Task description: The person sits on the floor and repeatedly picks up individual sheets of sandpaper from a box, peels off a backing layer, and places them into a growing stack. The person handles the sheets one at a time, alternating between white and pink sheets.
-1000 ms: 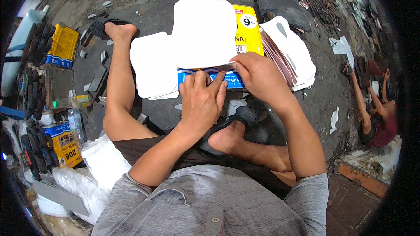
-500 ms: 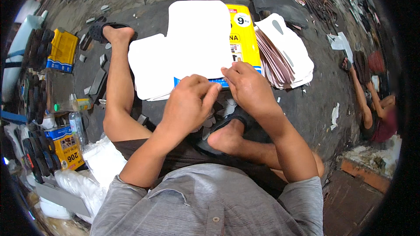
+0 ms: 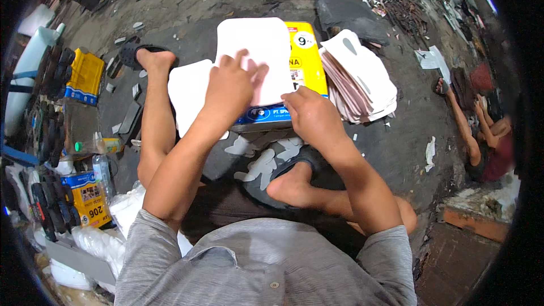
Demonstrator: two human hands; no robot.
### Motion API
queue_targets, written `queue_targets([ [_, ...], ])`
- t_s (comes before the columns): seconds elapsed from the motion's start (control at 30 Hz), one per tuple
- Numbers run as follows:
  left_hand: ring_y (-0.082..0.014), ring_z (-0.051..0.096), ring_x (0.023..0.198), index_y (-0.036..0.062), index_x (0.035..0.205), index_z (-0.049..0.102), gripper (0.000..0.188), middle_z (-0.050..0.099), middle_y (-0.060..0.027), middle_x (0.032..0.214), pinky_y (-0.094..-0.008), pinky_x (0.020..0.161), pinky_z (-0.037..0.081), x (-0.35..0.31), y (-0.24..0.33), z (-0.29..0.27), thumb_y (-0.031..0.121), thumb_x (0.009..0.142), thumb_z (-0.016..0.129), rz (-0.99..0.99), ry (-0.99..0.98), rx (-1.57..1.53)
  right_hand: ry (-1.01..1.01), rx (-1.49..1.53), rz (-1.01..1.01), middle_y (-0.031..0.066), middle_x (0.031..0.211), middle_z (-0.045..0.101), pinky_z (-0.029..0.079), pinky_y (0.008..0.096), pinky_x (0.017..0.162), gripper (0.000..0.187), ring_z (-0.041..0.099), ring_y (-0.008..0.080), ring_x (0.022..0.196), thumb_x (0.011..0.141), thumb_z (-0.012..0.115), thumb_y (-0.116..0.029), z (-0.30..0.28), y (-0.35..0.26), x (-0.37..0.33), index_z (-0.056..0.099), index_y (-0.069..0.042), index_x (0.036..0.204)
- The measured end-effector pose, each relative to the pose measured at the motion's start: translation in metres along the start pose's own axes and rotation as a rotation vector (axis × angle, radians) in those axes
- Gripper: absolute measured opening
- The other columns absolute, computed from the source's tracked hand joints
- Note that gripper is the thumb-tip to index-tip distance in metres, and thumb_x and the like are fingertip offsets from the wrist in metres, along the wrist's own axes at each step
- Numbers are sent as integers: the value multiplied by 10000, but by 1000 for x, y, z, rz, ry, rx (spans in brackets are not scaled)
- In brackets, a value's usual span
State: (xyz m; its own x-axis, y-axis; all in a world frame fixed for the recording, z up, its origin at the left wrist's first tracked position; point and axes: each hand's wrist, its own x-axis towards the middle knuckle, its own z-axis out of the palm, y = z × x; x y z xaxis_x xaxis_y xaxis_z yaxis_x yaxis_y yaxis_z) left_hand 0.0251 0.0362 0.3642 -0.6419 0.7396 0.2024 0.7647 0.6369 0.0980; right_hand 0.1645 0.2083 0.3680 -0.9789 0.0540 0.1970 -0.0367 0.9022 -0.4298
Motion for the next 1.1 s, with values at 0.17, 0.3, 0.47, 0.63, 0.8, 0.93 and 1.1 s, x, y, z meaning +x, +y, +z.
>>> queue_targets([
  [0.17, -265, 652, 1041, 12, 1230, 714, 308, 706, -155, 1126, -366, 884, 518, -28, -69, 13, -23, 940, 616, -342, 864, -618, 452, 509, 454, 159, 939, 722, 579, 369, 699, 250, 761, 239, 789, 1053, 577, -160, -39, 45, 11, 671, -28, 1244],
  [0.3, -346, 654, 1114, 8, 1271, 696, 359, 710, -210, 1184, -411, 984, 505, -80, -92, 98, 90, 921, 698, -624, 293, -542, 808, 894, 559, 137, 995, 690, 631, 295, 726, 329, 747, 216, 818, 1045, 592, -66, -65, 118, 7, 558, 46, 1352],
  [0.47, -444, 568, 1271, 4, 1382, 620, 547, 629, -244, 1362, -488, 1095, 473, -122, -82, 185, 214, 893, 746, -522, -163, -393, 920, 1053, 766, 209, 1163, 644, 640, 314, 785, 383, 721, 258, 960, 1025, 597, -16, -35, 211, -31, 520, 95, 1384],
  [0.63, -396, 567, 1288, 56, 1351, 668, 554, 623, -189, 1405, -475, 1088, 481, -139, -77, 193, 256, 853, 806, -571, -34, -438, 691, 100, 1100, 269, 1375, 581, 488, 482, 1049, 603, 632, 379, 1184, 920, 693, -142, -5, 199, -47, 513, 67, 1456],
  [0.8, -432, 644, 1152, 57, 1234, 723, 361, 696, -216, 1243, -498, 1001, 533, -128, -85, 174, 258, 935, 693, -711, -116, -659, 632, 271, 300, 155, 1193, 699, 531, 356, 897, 319, 659, 246, 1012, 1019, 670, -164, 23, 47, -18, 657, 15, 1283],
  [0.93, -474, 685, 968, 27, 1114, 711, 255, 697, -246, 1097, -559, 909, 546, -115, -70, 158, 227, 976, 632, -625, -94, -365, -116, 522, -196, 183, 1107, 730, 585, 439, 885, 232, 711, 386, 1008, 996, 635, -133, 77, -65, -21, 696, 9, 1170],
  [1.1, -491, 690, 938, -5, 1096, 682, 230, 699, -293, 1055, -573, 856, 537, -116, -81, 141, 172, 1010, 563, -863, -16, -467, -715, 396, -67, 246, 1421, 593, 487, 437, 1100, 384, 579, 397, 1321, 1022, 599, -159, 176, -94, -17, 608, 27, 1358],
])
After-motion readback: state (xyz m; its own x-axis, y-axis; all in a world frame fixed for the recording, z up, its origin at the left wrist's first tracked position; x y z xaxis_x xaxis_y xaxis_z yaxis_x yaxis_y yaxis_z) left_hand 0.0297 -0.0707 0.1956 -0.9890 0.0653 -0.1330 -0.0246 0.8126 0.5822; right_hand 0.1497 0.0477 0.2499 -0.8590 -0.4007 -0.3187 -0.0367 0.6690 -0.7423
